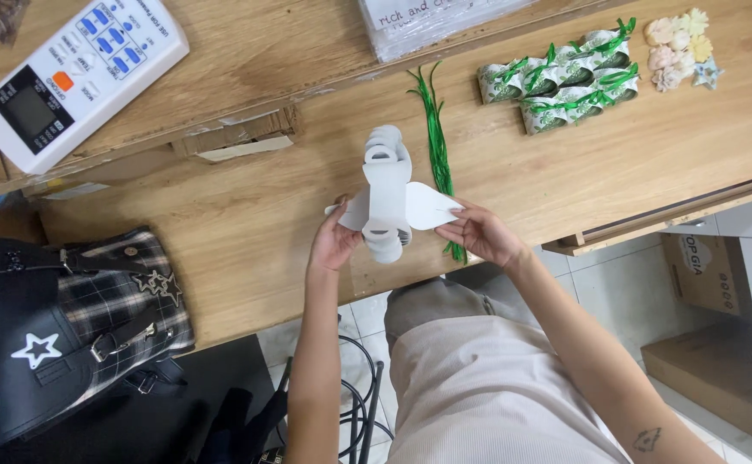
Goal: Packaging decorative wax pieces into small boxes and tying them with green ribbons.
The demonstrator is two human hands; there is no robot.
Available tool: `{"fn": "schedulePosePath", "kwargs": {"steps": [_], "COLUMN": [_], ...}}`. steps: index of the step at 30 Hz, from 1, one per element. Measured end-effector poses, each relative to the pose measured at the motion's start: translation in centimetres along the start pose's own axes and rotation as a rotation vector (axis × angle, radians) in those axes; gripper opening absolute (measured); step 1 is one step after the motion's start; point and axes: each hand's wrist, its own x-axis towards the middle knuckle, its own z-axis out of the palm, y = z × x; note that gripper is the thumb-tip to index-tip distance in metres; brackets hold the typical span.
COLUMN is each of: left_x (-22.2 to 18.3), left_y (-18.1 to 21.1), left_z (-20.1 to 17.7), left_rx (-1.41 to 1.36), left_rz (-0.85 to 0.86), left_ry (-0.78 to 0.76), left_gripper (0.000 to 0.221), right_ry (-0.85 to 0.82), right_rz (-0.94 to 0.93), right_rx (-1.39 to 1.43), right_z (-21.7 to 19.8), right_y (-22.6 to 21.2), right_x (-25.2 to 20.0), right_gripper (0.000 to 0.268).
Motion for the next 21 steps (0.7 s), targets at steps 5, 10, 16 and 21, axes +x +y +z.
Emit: {"fn": "schedulePosePath", "kwargs": {"steps": [5,10,16,21], "left_x": [3.4,0.8,-4.8,-8.0], "left_y": [-3.3,-1.0,0.9,1.1], "left_z": [-3.3,-1.3,6.5,11.3], "left_rx": [-0.287,-0.041,0.214,-0.185], "left_rz": [0.013,0.01,-0.318,-0.316], "left_ry": [-0.095,0.037,0.07,-0.196], "left_gripper": [0.029,0.036,0.075,0.093], "right_ry": [0.101,0.116,0.229,0.235], "right_rz": [0.038,0.007,-0.02,-0.216], "right_rx": [0.025,-0.243,-0.558,-0.772], "right_z": [-0.9,1.5,4.3,4.3], "right_y": [2.2,0.2,-0.1,0.9], "right_x": [1.5,0.4,-0.2,-0.2], "right_gripper": [0.043,0.049,0.049,0.047]}}
